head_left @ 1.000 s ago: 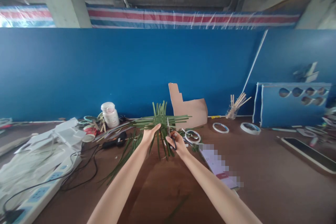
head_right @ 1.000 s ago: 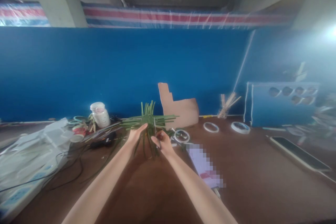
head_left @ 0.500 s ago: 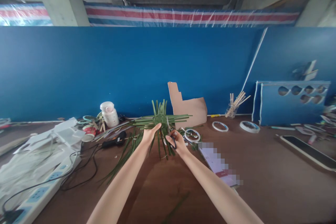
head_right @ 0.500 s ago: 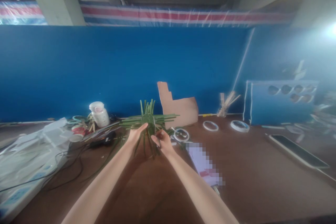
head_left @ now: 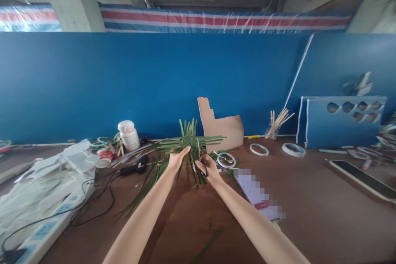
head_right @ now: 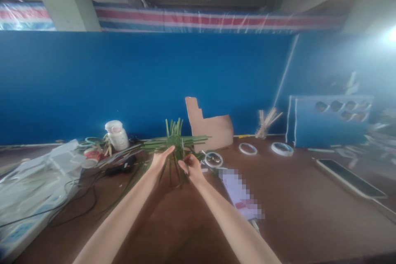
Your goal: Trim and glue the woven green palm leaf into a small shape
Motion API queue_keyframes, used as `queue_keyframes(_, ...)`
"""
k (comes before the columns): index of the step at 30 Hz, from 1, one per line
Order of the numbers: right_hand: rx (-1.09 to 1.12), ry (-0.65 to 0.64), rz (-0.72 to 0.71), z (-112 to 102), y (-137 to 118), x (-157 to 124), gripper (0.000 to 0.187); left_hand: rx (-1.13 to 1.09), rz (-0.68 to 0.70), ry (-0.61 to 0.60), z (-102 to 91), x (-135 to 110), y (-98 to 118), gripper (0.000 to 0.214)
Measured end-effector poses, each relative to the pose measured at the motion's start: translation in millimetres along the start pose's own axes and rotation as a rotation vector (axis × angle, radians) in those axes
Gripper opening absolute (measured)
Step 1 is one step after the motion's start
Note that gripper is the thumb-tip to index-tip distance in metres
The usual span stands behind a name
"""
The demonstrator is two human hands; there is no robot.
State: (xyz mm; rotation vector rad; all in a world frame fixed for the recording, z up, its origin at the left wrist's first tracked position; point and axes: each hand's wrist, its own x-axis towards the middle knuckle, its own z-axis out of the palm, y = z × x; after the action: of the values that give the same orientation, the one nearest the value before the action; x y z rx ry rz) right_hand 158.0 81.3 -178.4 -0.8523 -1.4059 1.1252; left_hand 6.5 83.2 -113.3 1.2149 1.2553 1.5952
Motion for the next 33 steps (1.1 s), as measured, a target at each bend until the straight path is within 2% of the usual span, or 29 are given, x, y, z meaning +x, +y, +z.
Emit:
queue_keyframes(8, 0.027, 0.040, -0.052, 0, 6, 1, 0.035, -0.054, 0.005, 0.011, 3.3, 0, -7, 0.038)
queue_keyframes(16, 0.103, 0.057, -0.023, 4, 8, 0, 0.038, -0.032, 0.010, 0.006, 4.2, -1, -8, 0.034)
queue_keyframes(25, 0.094, 0.090, -0.022, 8, 8, -1, 0.043, -0.021, -0.006, 0.031, 3.9, -1, -8, 0.033)
queue_keyframes(33, 0.045, 0.121, -0.017, 7, 7, -2, 0.042, 0.010, 0.024, 0.004, 3.6, 0, -11, 0.033)
